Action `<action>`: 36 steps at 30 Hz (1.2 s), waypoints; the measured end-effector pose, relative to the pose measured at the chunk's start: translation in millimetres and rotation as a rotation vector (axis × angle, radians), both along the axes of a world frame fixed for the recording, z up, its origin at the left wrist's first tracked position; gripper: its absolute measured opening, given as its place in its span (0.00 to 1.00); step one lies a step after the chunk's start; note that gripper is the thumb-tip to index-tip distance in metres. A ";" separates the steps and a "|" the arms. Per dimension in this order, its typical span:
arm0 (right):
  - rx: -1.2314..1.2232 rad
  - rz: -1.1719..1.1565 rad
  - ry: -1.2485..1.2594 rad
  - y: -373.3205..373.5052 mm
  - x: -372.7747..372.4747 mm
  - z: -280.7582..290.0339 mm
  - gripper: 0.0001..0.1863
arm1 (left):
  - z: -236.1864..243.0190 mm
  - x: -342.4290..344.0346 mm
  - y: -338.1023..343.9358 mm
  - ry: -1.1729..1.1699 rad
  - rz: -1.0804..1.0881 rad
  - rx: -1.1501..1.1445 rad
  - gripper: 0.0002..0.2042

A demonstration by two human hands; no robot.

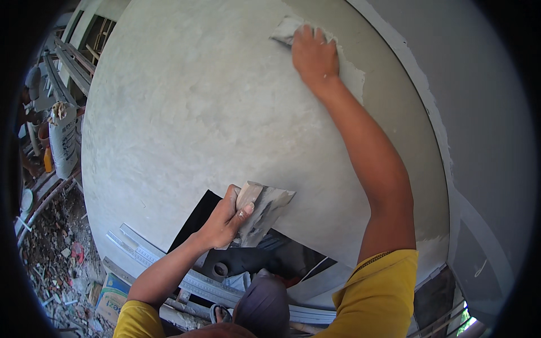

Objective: Apply plaster or wall putty to a wall surface using a trowel and hawk.

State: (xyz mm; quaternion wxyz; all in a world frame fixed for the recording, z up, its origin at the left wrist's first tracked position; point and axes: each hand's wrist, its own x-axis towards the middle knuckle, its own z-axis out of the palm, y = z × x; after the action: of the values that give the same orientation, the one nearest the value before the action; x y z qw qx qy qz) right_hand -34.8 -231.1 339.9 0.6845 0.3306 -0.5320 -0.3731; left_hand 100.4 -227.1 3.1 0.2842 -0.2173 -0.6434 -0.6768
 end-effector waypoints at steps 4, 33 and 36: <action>0.026 0.037 -0.025 17.3 16.3 -24.0 0.16 | -1.3 1.9 -5.1 -0.006 0.001 0.003 0.22; 0.677 0.441 -0.714 118.6 58.5 -129.4 0.18 | -2.7 -14.6 -45.6 -0.168 -0.818 1.136 0.23; 0.671 0.313 -0.593 128.8 53.2 -85.9 0.18 | -7.5 -18.8 -46.0 -0.161 -0.681 1.052 0.23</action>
State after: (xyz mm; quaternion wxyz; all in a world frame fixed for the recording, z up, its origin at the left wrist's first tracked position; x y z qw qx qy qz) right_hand 18.5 -102.4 254.0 0.4067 0.7018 -0.4983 -0.3062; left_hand 81.6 -273.0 -4.5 0.0723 -0.1896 -0.1385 -0.9694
